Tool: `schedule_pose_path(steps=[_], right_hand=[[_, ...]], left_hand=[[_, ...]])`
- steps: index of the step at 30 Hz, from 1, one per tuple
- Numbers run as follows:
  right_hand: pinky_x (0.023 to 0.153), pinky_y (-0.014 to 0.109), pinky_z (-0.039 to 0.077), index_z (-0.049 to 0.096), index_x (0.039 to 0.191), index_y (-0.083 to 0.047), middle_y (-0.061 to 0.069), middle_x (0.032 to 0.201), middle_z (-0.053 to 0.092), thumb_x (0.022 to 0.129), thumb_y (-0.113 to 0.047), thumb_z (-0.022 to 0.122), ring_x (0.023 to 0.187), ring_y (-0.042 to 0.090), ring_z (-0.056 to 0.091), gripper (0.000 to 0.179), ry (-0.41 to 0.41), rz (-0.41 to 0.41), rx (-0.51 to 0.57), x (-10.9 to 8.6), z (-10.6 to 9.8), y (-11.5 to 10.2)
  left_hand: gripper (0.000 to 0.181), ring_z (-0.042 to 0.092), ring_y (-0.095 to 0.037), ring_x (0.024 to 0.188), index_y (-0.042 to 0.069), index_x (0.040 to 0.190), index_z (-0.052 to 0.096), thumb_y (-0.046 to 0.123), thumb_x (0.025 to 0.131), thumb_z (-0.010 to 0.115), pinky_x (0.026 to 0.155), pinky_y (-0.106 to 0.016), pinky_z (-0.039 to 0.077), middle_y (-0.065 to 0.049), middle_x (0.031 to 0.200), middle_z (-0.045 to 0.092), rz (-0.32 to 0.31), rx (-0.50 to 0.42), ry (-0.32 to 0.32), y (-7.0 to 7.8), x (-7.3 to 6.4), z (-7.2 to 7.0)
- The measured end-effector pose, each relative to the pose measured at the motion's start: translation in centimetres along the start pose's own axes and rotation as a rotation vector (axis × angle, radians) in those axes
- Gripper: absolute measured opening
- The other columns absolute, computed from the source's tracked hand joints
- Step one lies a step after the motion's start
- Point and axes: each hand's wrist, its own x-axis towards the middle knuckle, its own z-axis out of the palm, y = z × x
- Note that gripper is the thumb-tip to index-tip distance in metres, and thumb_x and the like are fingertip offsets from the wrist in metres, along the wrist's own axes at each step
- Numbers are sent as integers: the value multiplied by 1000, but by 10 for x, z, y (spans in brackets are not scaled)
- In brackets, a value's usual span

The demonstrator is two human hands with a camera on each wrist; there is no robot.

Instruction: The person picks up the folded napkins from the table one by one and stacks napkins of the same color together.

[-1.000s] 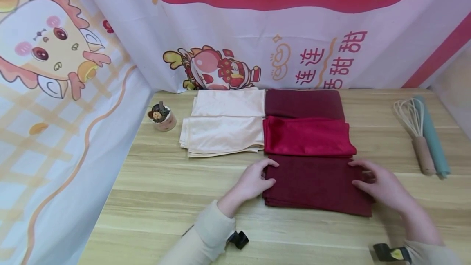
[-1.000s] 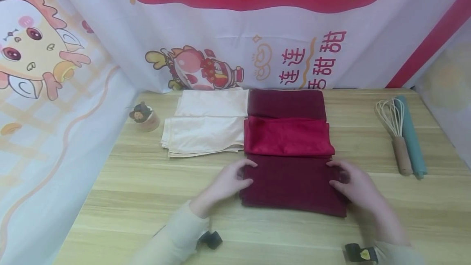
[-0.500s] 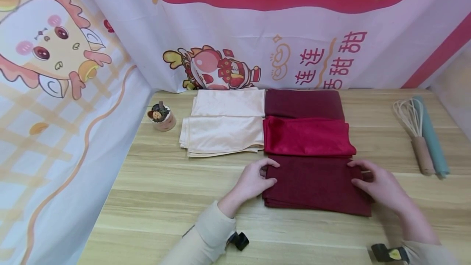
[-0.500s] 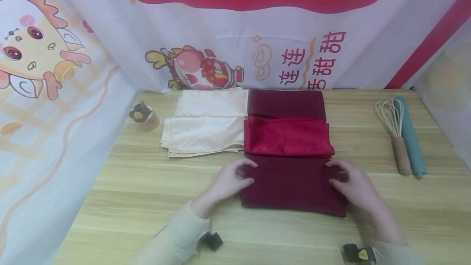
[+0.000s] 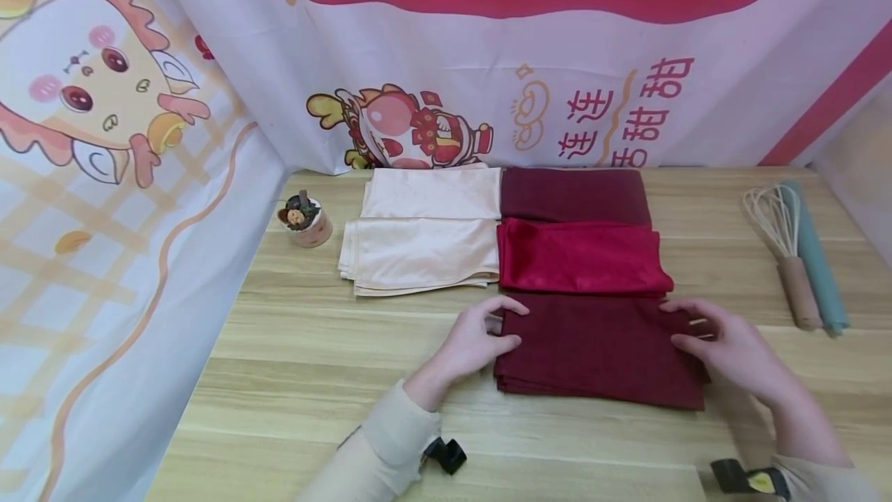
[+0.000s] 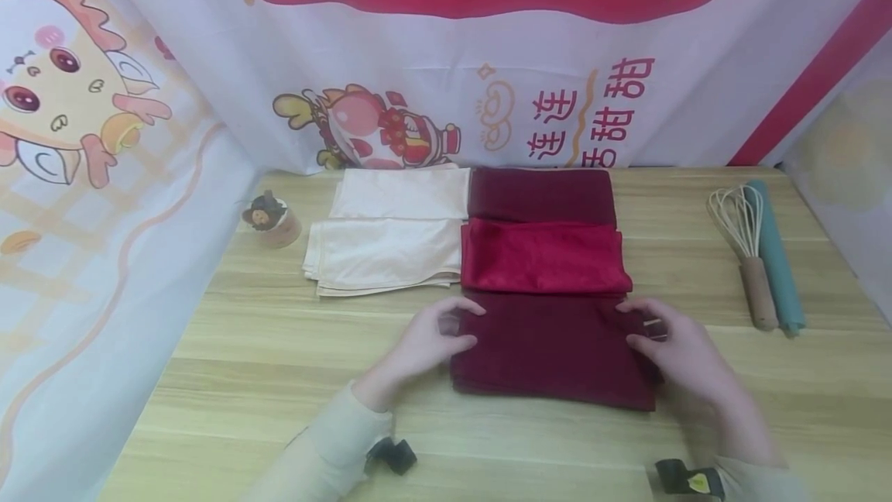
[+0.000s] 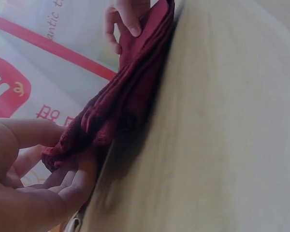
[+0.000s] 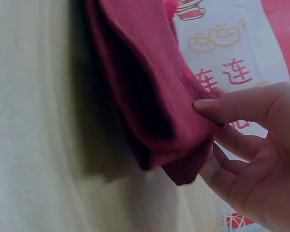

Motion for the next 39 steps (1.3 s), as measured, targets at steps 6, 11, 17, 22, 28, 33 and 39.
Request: schedule_pose_path(steps=[6,11,17,22,28,33,39], right_hand=[[65,22,50,58,122,-8,-16,113,58,86,-6,69,90,-1,59,37,-4,-20,110,1,-11,-8],[67,18,50,57,122,-7,-18,110,58,87,-5,69,90,-3,59,38,24,-61,117,10,-22,-22],[67,17,50,57,125,-7,-17,115,57,87,-6,68,93,-4,56,39,35,-82,98,28,-40,-43],[66,16,49,57,125,-8,-16,113,57,88,-8,68,93,-3,55,38,75,-53,77,49,-56,-61],[64,17,47,52,131,-13,2,123,52,92,-24,64,101,12,54,43,120,41,15,85,-76,-74],[70,27,46,48,138,-18,17,134,47,93,-30,61,113,37,49,48,160,108,18,121,-84,-74],[69,25,45,50,138,-14,22,134,47,94,-22,59,112,40,50,46,233,124,19,163,-81,-56]], left_hand=[[36,64,-15,72,10,111,65,-8,79,68,62,-25,51,-8,103,61,28,-14,-5,17,-1,-12],[36,63,-17,74,6,113,65,-9,80,68,70,-27,52,-10,114,59,110,18,-6,32,5,-26],[35,64,-18,77,6,113,64,-7,80,68,71,-29,53,-9,114,59,94,14,7,58,19,-44],[33,63,-19,79,6,111,65,-5,80,68,73,-30,53,-7,115,60,120,84,37,89,37,-60],[32,59,-21,85,13,110,67,-1,81,70,78,-30,49,-4,113,58,144,172,119,121,71,-76],[32,62,-22,83,14,111,66,-2,83,68,72,-31,52,-7,106,61,152,200,159,132,112,-86],[32,57,-17,88,14,113,65,-1,85,67,72,-26,48,-4,112,61,143,314,211,121,161,-87]])
